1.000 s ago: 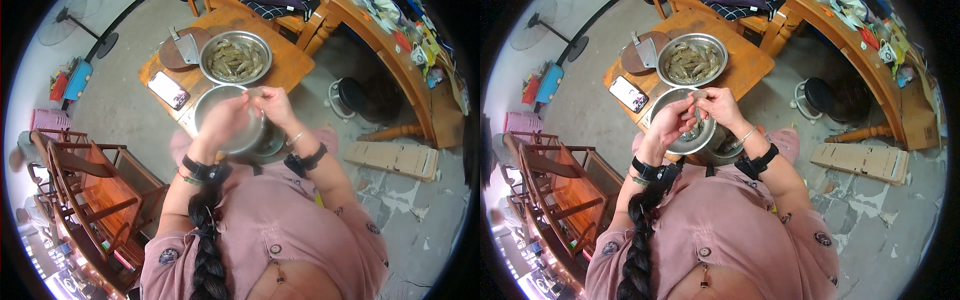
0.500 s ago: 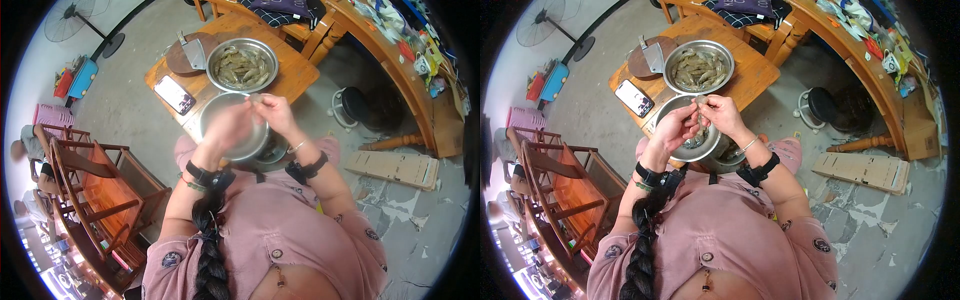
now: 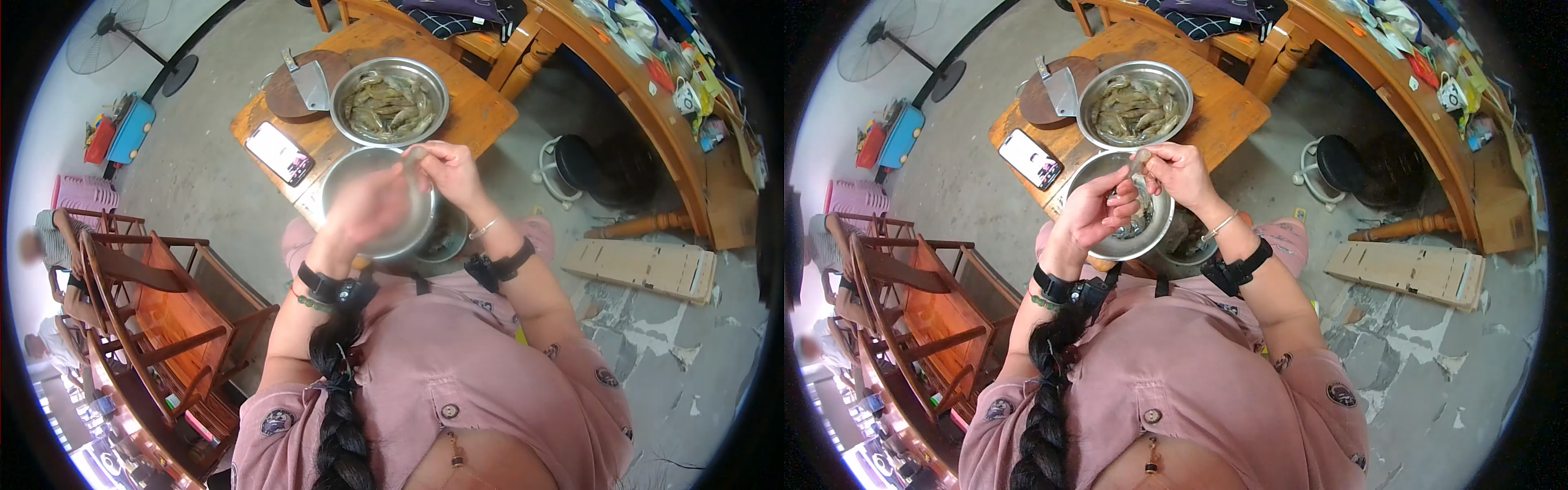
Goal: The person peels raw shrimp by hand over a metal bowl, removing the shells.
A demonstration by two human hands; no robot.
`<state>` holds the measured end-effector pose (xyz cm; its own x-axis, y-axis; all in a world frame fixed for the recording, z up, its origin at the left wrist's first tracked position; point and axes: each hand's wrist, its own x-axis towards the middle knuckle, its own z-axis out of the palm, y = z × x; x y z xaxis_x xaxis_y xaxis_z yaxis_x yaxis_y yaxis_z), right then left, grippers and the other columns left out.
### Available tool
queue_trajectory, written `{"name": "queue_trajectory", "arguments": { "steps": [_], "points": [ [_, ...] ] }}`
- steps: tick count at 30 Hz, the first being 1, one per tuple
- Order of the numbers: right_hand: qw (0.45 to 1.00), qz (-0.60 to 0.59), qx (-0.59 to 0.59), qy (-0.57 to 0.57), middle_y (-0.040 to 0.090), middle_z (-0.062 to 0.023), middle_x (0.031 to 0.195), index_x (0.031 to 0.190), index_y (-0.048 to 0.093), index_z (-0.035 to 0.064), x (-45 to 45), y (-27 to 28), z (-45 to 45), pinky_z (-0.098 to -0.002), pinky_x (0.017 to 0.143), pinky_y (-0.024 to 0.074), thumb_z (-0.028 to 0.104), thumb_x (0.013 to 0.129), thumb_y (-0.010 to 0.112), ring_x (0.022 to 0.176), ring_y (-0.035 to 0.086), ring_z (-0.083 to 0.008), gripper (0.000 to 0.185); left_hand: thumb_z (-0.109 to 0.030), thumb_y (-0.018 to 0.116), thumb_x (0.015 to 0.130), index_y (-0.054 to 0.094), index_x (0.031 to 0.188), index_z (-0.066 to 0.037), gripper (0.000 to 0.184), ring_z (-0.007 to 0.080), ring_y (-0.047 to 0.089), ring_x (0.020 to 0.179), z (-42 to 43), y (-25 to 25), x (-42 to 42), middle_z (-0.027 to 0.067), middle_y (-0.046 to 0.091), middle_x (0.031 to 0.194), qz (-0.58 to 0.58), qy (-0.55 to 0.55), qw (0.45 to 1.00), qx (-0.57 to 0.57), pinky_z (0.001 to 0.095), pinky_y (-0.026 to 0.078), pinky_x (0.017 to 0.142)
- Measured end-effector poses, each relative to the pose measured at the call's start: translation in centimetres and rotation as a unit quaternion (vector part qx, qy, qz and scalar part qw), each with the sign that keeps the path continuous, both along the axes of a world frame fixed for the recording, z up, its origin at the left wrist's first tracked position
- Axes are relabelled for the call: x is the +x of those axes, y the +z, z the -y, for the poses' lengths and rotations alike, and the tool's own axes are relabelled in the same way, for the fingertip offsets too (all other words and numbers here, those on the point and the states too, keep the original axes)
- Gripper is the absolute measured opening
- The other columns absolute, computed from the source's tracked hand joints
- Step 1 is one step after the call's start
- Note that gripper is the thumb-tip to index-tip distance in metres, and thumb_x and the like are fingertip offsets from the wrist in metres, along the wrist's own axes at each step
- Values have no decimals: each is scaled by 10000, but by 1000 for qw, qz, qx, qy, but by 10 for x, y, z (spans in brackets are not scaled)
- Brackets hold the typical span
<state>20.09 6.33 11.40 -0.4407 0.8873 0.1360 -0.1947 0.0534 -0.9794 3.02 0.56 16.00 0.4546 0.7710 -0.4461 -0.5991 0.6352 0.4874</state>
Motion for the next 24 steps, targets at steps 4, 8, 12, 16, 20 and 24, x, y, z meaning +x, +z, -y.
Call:
{"name": "queue_trajectory", "arguments": {
  "steps": [4,8,12,16,20,24],
  "points": [
    [999,19,-36,5,676,-45,914,1058,673,-2,4,-3,-2,-215,595,492,75,965,508,632,573,-61,205,-265,458,1012,442,759,-75,317,86,361,560,0,-5,-8,-16,356,639,19,44,998,-40,172,281,380],
    [994,-8,-110,16,634,-31,861,1127,640,6,-8,0,12,-222,607,477,59,968,493,675,566,-77,223,-278,443,1018,439,778,-68,319,93,365,564,-2,-6,-11,-13,358,638,50,76,995,-48,179,306,391],
    [983,-46,-167,53,638,2,896,1119,639,20,-12,1,18,-201,625,460,90,964,536,698,551,-64,199,-297,432,1023,460,806,-66,317,97,371,560,-3,-4,-9,-13,368,638,59,93,993,-51,188,317,412],
    [981,-76,-170,58,643,13,878,1068,652,19,-13,6,17,-186,614,436,127,957,574,681,537,-50,173,-301,440,1020,488,821,-64,313,102,391,564,-2,-12,-11,-14,380,639,40,76,996,-5,186,317,427],
    [973,-94,-197,77,645,11,849,1034,658,26,-10,8,13,-178,600,417,128,950,587,671,527,-41,151,-311,469,1009,520,817,-69,314,109,429,567,-1,-22,-9,-20,390,638,-112,50,990,71,196,296,436],
    [976,-79,-190,64,637,8,780,964,668,29,-7,1,11,-184,561,402,121,940,600,626,518,-40,117,-312,474,1008,526,808,-77,313,111,437,563,0,-23,-7,-29,387,637,-161,31,983,86,206,276,438]
  ]
}}
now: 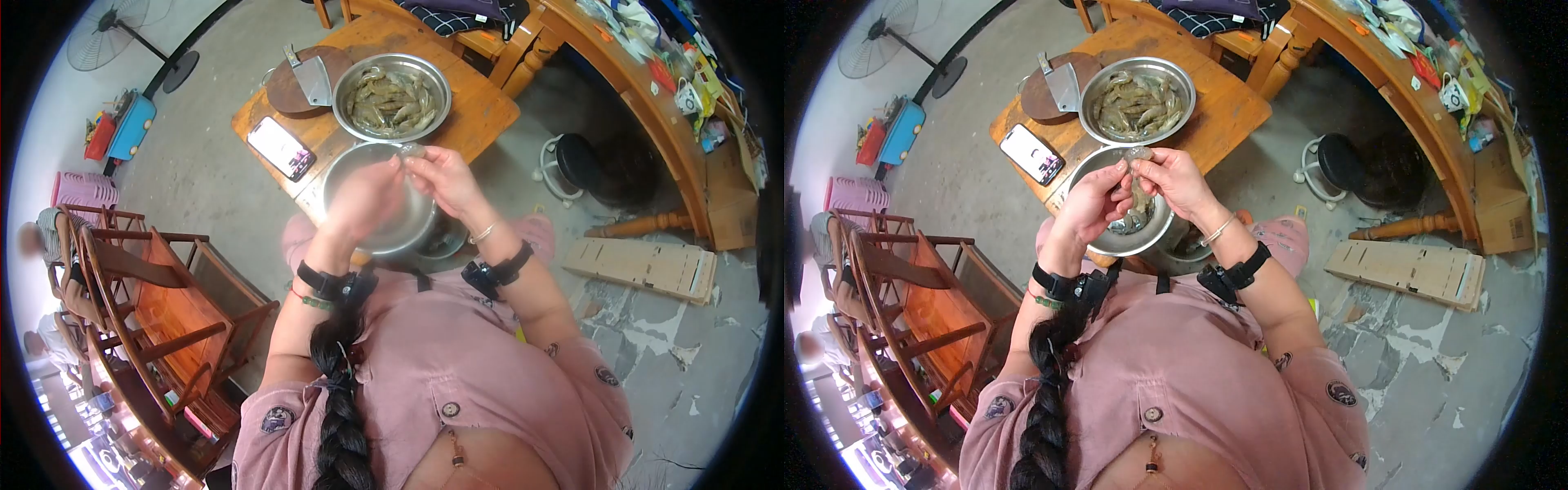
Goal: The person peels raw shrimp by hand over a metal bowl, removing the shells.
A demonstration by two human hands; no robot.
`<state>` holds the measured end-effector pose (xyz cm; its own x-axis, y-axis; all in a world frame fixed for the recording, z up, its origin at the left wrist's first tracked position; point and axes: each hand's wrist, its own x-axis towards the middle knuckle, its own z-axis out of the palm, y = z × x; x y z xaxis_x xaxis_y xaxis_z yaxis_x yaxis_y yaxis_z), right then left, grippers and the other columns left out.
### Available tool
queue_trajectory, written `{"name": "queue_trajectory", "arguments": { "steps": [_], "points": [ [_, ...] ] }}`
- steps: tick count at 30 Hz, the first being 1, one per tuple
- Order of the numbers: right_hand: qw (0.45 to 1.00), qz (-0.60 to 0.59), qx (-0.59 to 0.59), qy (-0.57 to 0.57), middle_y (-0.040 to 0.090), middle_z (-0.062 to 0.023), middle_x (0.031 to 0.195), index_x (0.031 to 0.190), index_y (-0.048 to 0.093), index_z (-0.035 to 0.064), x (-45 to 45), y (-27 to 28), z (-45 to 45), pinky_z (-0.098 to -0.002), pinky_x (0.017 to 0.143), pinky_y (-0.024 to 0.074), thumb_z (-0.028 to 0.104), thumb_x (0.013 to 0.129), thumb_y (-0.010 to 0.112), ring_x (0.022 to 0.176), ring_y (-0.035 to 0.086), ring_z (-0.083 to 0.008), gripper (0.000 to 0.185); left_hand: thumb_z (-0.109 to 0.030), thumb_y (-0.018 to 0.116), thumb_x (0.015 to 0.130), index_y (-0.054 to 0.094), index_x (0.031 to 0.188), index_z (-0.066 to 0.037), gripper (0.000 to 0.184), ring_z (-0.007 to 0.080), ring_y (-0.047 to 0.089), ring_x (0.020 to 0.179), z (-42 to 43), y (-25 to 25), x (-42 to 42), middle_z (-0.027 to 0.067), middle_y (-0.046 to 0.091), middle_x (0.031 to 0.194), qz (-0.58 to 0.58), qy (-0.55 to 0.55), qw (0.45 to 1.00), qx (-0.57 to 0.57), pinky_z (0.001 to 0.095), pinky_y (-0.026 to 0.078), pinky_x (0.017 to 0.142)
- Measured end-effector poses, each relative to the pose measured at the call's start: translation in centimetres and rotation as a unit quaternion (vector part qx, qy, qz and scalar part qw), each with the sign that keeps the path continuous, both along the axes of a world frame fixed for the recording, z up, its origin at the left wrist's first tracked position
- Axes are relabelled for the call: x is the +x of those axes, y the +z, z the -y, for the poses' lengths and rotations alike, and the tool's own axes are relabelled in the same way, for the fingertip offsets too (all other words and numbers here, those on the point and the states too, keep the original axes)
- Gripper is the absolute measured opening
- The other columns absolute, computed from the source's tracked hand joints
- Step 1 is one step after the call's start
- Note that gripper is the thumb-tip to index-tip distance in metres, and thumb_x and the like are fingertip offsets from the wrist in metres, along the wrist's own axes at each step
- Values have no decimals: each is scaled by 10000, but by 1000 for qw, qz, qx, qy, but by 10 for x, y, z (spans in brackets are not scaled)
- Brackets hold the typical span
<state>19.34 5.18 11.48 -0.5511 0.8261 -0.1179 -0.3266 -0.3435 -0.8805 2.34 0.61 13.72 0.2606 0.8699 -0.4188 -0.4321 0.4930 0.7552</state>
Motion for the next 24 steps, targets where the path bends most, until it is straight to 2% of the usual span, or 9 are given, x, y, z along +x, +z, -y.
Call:
{"name": "queue_trajectory", "arguments": {
  "steps": [7,20,23,24],
  "points": [
    [1000,-4,7,-22,623,3,734,936,675,10,3,-1,1,-192,530,404,83,916,619,596,534,-53,93,-306,478,1008,516,804,-83,305,102,422,562,1,-2,3,-34,371,638,36,-9,999,-16,197,269,426],
    [999,-27,38,-26,652,-32,758,945,673,-18,4,-2,2,-203,538,431,37,897,610,604,557,-69,97,-286,460,1015,493,794,-57,320,87,376,541,4,11,6,-24,368,647,101,-24,994,-20,183,270,397],
    [998,2,60,-15,643,-20,751,964,673,-15,5,7,0,-202,553,439,41,910,597,611,556,-64,109,-284,450,1019,483,788,-59,324,79,364,539,6,26,8,-25,364,642,108,-22,994,-21,177,265,394],
    [991,40,124,-2,662,-36,798,1012,672,-21,7,9,-2,-196,566,433,41,914,578,609,531,-61,150,-287,451,1019,479,787,-62,324,76,362,538,7,30,8,-26,365,640,127,-16,991,-23,173,264,394]
  ]
}}
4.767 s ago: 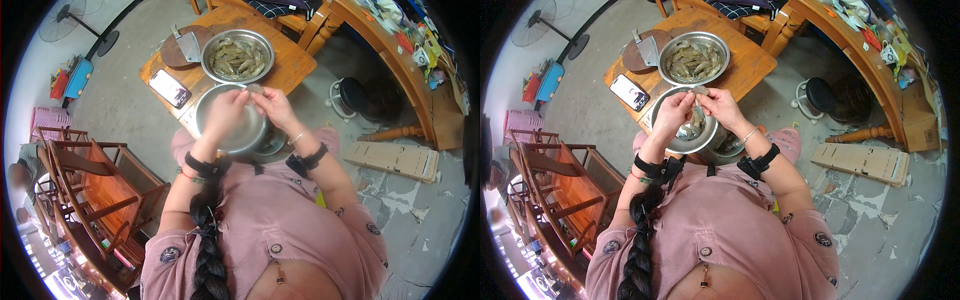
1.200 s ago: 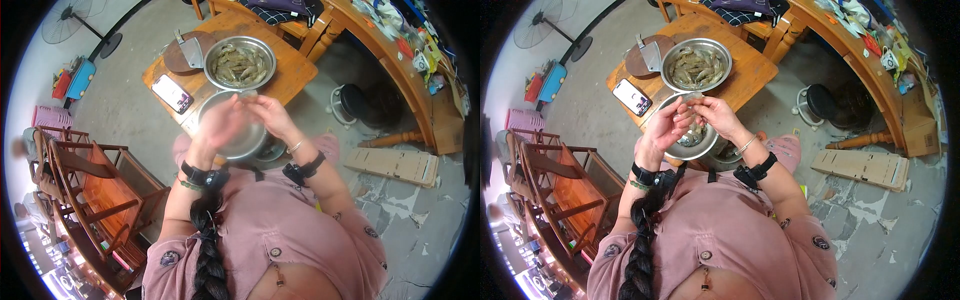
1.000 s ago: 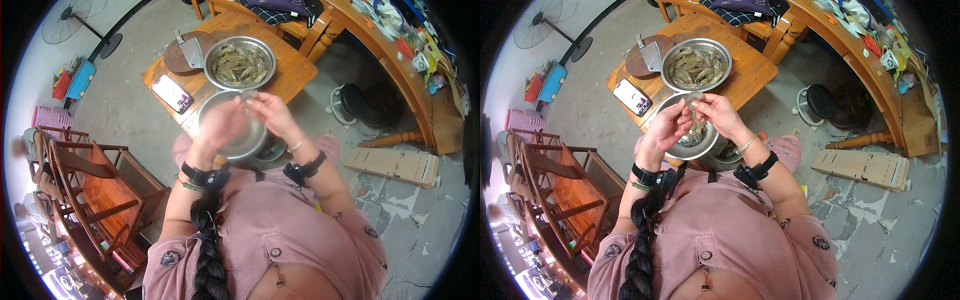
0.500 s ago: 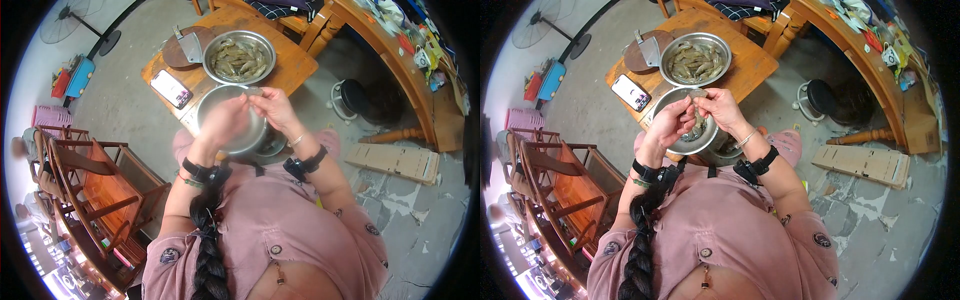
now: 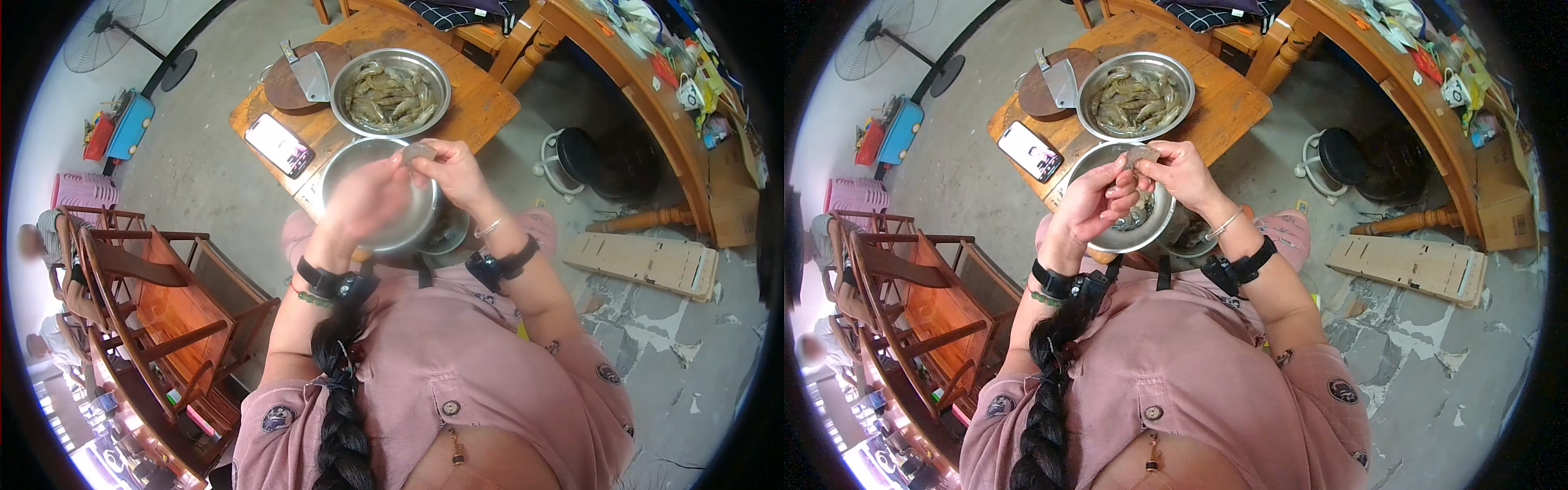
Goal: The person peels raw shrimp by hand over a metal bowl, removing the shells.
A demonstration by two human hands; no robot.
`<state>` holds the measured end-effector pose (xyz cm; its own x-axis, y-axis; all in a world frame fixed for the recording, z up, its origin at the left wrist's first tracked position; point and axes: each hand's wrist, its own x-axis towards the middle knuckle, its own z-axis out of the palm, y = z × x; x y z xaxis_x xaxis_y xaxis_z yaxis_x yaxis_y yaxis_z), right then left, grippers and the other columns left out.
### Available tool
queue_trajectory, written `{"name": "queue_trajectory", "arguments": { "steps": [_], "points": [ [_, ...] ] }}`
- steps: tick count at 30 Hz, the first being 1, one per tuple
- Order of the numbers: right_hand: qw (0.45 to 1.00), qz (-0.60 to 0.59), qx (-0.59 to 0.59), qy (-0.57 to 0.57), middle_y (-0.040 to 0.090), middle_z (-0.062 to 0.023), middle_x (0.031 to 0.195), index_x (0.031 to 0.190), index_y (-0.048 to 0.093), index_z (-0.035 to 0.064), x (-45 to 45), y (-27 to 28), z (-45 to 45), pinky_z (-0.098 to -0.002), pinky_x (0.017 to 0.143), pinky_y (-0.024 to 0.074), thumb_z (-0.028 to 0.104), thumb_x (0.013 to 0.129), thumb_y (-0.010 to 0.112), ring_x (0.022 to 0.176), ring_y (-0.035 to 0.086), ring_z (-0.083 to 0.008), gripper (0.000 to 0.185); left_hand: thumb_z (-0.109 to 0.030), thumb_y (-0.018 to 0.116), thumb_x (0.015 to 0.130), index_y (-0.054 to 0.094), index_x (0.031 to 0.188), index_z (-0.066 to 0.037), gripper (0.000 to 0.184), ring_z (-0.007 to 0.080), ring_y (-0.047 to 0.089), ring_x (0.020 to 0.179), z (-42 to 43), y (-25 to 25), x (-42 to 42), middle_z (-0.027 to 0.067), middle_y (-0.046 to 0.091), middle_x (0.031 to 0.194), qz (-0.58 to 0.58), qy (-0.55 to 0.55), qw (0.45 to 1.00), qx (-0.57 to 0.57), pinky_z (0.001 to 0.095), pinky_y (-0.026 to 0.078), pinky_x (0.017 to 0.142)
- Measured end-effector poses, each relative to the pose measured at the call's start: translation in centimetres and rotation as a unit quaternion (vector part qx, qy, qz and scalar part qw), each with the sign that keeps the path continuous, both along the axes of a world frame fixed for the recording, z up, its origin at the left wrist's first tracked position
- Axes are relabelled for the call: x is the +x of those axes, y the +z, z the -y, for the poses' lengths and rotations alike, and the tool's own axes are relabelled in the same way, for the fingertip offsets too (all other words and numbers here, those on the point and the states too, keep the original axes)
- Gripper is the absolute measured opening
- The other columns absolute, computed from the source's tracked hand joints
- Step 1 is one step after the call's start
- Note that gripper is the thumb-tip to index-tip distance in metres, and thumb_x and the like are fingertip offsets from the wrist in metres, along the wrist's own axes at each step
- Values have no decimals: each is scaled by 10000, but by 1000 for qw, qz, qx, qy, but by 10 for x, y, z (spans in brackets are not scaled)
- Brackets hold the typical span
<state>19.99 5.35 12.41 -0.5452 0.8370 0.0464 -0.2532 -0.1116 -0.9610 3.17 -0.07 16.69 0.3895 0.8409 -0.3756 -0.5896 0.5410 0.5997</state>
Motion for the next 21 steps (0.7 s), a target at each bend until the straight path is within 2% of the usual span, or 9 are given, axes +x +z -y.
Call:
{"name": "queue_trajectory", "arguments": {
  "steps": [1,5,10,13,17,19,20,21],
  "points": [
    [997,40,64,11,682,-52,845,1060,671,-26,0,2,-1,-190,580,427,42,918,558,606,506,-58,194,-289,451,1018,475,786,-66,324,74,360,538,0,3,0,-26,366,638,19,6,1000,-4,170,263,394],
    [1000,9,27,1,688,-52,858,1094,659,-25,-3,8,3,-188,595,433,61,944,535,623,513,-54,213,-294,453,1017,472,788,-69,321,73,363,540,-1,5,0,-28,367,634,45,22,998,-27,169,263,394],
    [1000,9,24,-7,697,-66,926,1110,649,-25,-3,3,3,-185,591,432,71,958,518,611,509,-56,222,-283,457,1013,471,800,-68,304,74,376,552,-4,-6,-4,-26,368,638,-10,0,1000,-11,170,266,393],
    [1000,4,29,-8,667,-32,852,1087,661,-7,-4,0,1,-190,554,438,92,967,542,611,523,-45,196,-268,460,1011,472,799,-65,294,75,374,544,-4,-11,-6,-23,365,641,-30,-26,999,20,171,265,393],
    [999,0,34,-20,680,-50,891,1081,662,-3,-5,-3,-1,-196,549,444,76,958,550,608,524,-45,184,-261,462,1010,473,800,-59,292,77,369,533,-4,-19,-7,-22,359,643,-29,-6,999,-13,173,262,392],
    [998,32,44,-24,672,-47,930,1078,660,1,-4,-1,-5,-201,542,449,61,956,550,636,535,-44,176,-248,459,1011,473,801,-62,281,77,382,534,-3,-24,-13,-21,365,643,-19,-66,998,9,182,269,401],
    [999,-15,23,-33,646,-24,918,1077,654,3,-5,-1,-5,-196,563,455,69,969,527,666,548,-45,179,-248,459,1011,473,801,-62,281,77,382,534,-2,-26,-14,-21,365,643,-19,-66,998,7,182,269,401],
    [999,-15,22,-33,646,-24,918,1077,654,3,-3,-2,-9,-196,563,455,69,969,527,666,548,-45,179,-246,459,1013,490,813,-60,275,77,396,539,-2,-26,-15,-26,377,640,-68,-72,995,17,190,280,411]
  ]
}}
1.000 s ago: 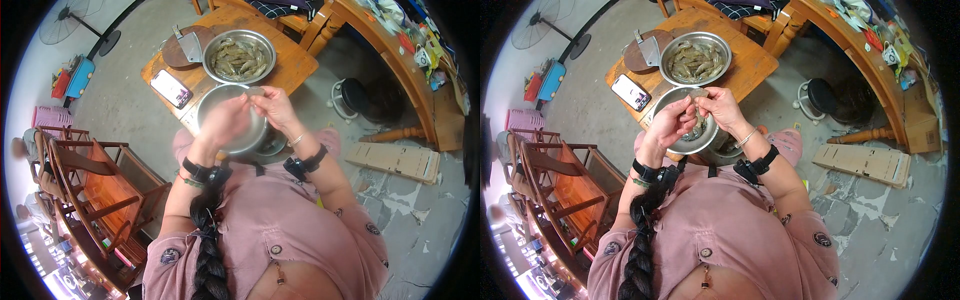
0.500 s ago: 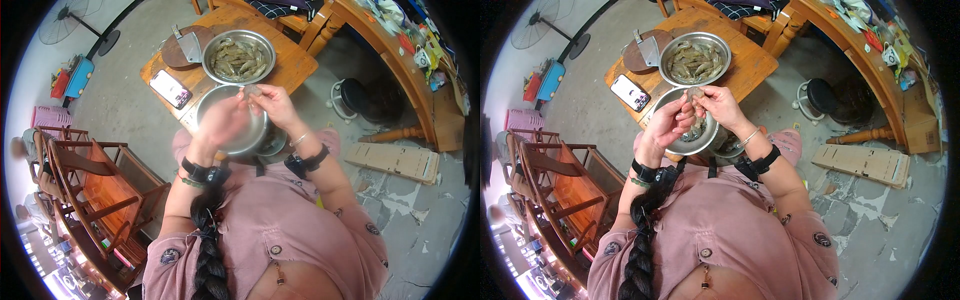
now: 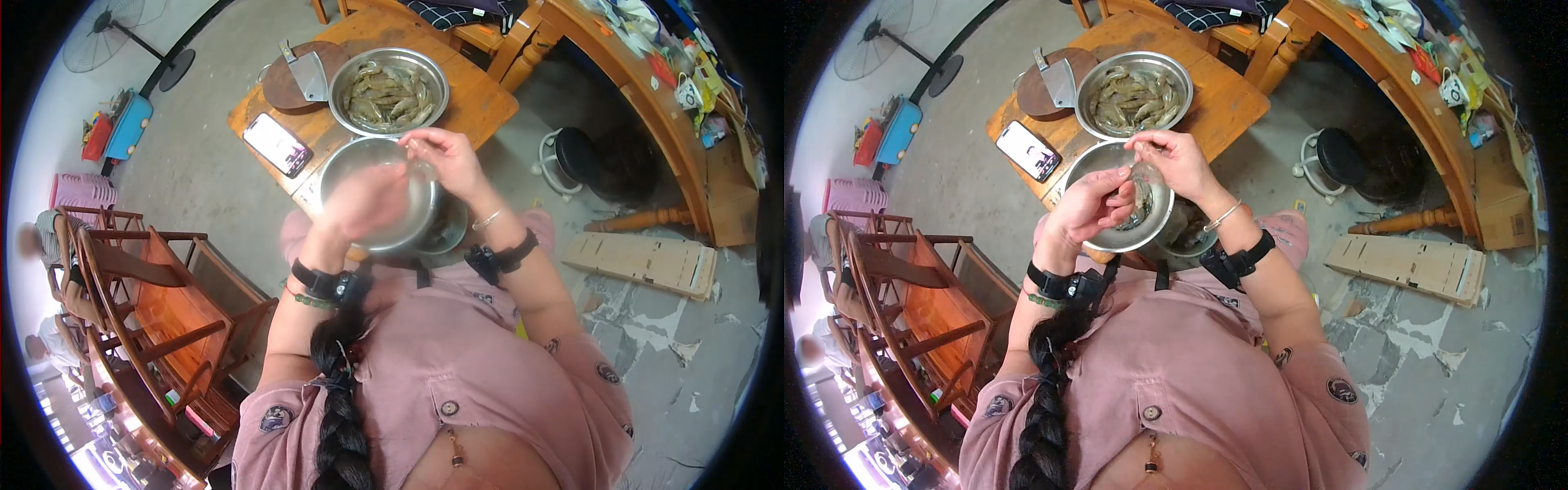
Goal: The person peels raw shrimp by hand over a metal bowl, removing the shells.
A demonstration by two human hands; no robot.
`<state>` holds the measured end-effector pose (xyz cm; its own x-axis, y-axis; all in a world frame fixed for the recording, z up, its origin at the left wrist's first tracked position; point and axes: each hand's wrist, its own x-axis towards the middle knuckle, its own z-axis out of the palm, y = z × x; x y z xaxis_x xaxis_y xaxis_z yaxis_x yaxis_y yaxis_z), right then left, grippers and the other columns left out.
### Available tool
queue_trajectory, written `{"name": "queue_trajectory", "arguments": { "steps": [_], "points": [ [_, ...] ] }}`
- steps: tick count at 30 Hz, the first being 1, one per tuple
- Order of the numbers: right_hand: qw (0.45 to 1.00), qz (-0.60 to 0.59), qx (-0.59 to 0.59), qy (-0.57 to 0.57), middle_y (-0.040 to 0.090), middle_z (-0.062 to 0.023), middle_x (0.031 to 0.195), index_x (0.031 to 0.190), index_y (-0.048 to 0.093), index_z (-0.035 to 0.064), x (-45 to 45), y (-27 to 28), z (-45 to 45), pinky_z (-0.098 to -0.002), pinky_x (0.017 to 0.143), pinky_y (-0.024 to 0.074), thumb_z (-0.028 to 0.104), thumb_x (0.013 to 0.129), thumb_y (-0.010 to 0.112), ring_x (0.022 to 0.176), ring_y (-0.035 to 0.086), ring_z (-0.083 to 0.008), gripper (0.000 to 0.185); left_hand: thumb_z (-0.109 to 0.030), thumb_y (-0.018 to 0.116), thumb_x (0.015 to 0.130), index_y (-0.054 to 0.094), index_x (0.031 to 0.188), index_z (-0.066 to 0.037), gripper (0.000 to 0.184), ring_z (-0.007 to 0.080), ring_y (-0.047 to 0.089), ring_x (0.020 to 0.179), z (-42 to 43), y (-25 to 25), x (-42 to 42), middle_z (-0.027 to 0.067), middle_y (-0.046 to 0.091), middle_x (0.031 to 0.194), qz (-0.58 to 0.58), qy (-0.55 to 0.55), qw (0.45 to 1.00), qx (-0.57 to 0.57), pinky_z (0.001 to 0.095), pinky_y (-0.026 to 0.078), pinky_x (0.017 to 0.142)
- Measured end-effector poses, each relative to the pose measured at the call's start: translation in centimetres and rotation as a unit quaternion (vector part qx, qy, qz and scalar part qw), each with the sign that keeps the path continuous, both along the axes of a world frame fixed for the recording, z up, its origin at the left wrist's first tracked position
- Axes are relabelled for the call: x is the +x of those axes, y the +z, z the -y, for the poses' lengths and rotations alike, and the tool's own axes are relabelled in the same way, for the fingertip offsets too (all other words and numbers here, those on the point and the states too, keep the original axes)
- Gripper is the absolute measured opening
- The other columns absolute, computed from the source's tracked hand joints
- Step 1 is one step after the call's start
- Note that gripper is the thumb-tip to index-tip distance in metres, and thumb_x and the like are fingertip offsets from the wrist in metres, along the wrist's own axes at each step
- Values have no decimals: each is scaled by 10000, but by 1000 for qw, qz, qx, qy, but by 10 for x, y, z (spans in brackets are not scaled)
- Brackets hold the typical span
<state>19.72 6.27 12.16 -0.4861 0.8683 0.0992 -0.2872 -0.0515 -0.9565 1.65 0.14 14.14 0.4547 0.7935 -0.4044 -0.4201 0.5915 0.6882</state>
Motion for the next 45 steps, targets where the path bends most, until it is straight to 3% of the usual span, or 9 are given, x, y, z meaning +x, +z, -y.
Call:
{"name": "queue_trajectory", "arguments": {
  "steps": [2,5,14,16,21,28,31,33,45],
  "points": [
    [1000,19,0,11,615,-5,873,1078,647,9,9,-5,-8,-194,590,464,81,980,510,687,557,-49,184,-244,459,1014,507,826,-57,270,76,411,545,0,-2,-1,-31,388,638,-47,-7,999,12,197,292,422],
    [997,67,-13,26,602,12,837,1077,641,20,16,2,-9,-192,606,451,95,981,513,684,549,-50,177,-241,475,1013,609,924,-26,270,67,445,558,-2,-11,-9,-54,434,634,-307,-29,921,236,210,337,472],
    [989,140,-3,56,609,14,861,1029,665,34,13,9,-6,-195,625,455,110,911,638,733,563,-47,143,-157,477,995,645,933,19,251,66,445,505,-2,-2,-12,-22,489,601,-434,-35,860,266,229,366,470],
    [945,200,257,29,617,-25,888,1010,670,11,11,12,-6,-241,660,489,72,871,659,765,599,-107,152,-152,479,992,649,920,16,249,68,448,491,-2,-2,-10,-16,494,592,-455,-30,849,267,232,367,462],
    [860,266,435,23,617,-98,916,1000,670,8,8,19,0,-306,686,511,32,813,658,791,625,-226,189,-164,510,982,651,874,0,242,75,464,469,-5,-6,-6,-17,488,569,-495,-7,820,289,244,363,435],
    [830,291,475,23,618,-124,903,988,674,16,7,17,7,-360,711,516,53,796,658,797,622,-289,196,-191,515,989,631,862,-3,255,83,470,474,-6,-19,-3,-26,465,571,-486,-8,839,245,243,361,432],
    [837,271,474,30,624,-128,901,1014,668,19,11,17,3,-356,715,520,59,794,658,804,627,-289,224,-223,508,998,603,864,-9,270,93,446,476,-7,-22,-4,-39,413,563,-393,-8,889,235,235,321,425],
    [833,280,476,15,627,-128,900,1031,663,21,13,14,5,-357,711,523,62,794,658,802,629,-290,241,-240,496,1004,573,854,-22,276,101,428,485,-6,-16,-3,-49,368,565,-248,53,964,77,227,282,422],
    [824,283,491,1,606,-145,825,994,646,1,16,8,3,-360,654,527,76,784,637,761,625,-307,223,-211,487,1002,560,830,-41,253,100,447,519,-8,-8,3,-48,385,583,-188,18,981,54,209,272,428]
  ]
}}
